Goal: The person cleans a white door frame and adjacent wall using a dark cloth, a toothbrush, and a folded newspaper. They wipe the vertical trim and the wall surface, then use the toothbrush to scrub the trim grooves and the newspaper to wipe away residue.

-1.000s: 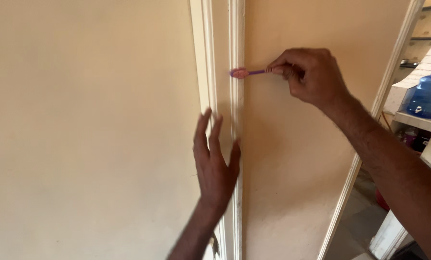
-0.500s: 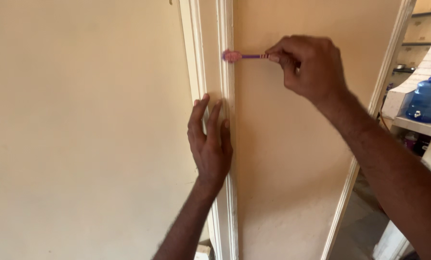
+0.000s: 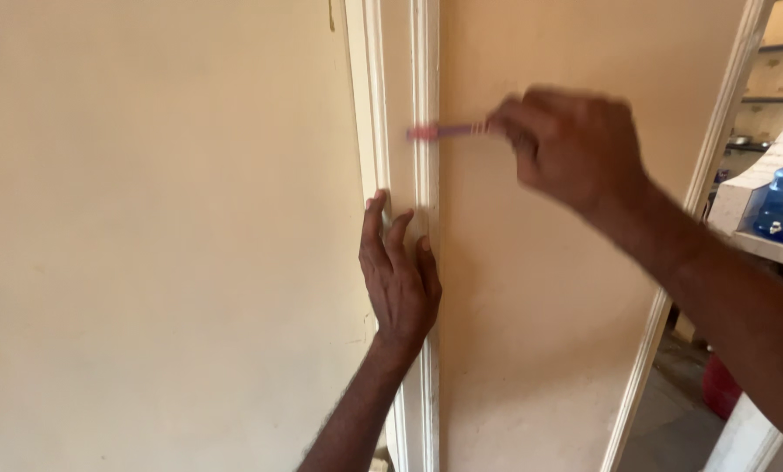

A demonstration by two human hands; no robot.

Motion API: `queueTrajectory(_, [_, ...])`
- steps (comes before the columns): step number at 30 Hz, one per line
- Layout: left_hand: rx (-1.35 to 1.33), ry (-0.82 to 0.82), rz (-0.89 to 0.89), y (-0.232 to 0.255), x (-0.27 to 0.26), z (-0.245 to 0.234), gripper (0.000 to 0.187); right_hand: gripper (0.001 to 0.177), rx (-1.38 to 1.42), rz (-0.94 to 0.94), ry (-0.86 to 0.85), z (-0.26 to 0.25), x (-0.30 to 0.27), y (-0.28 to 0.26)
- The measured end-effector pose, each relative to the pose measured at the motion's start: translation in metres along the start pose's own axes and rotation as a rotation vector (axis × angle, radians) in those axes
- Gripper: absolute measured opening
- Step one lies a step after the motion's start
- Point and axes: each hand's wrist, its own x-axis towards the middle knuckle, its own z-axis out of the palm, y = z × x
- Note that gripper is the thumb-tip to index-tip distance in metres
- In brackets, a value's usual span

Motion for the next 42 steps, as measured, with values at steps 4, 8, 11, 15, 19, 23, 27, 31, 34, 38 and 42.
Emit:
queueTrajectory(4, [-0.043, -0.032, -0.027, 0.012, 0.009, -0.011, 0.054, 0.013, 0.108, 0.008, 0.142, -0.011, 0.033, 0.025])
queueTrajectory(8, [-0.009, -0.020, 0.061, 0.015, 0.036, -0.011, 0.069, 0.013, 0.127, 0.055, 0.244, -0.012, 0.063, 0.043])
queueTrajectory(11, [-0.086, -0.020, 0.027, 0.011, 0.059, -0.008, 0.083, 0.011, 0.109, 0.087, 0.259, -0.012, 0.077, 0.051])
queueTrajectory(15, [-0.131, -0.062, -0.041, -0.003, 0.070, -0.008, 0.100, 0.008, 0.101, 0.042, 0.158, -0.012, 0.058, 0.040])
queueTrajectory(19, [-0.153, -0.049, -0.039, -0.009, 0.064, -0.003, 0.102, 0.010, 0.159, 0.012, 0.106, -0.019, 0.033, 0.030])
queueTrajectory(23, [-0.137, -0.051, -0.053, -0.009, 0.064, -0.004, 0.105, 0.012, 0.019, -0.020, 0.245, -0.018, 0.076, 0.063])
queueTrajectory(27, [-0.107, -0.070, -0.088, 0.002, 0.069, -0.007, 0.106, 0.010, 0.047, 0.080, 0.314, -0.018, 0.161, 0.111])
queueTrajectory(31, [-0.091, -0.097, -0.099, -0.002, 0.067, -0.009, 0.107, 0.012, -0.021, 0.062, 0.434, -0.018, 0.186, 0.118])
queueTrajectory(34, [-0.096, -0.101, -0.100, -0.002, 0.066, -0.012, 0.107, 0.011, -0.018, 0.096, 0.348, -0.026, 0.173, 0.099])
queueTrajectory(38, [-0.136, -0.147, -0.130, -0.001, 0.072, -0.014, 0.107, 0.014, 0.065, 0.124, 0.262, -0.042, 0.162, 0.086])
queueTrajectory(42, [-0.074, -0.146, -0.168, 0.003, 0.085, -0.008, 0.112, 0.012, 0.027, 0.241, 0.322, -0.047, 0.203, 0.103])
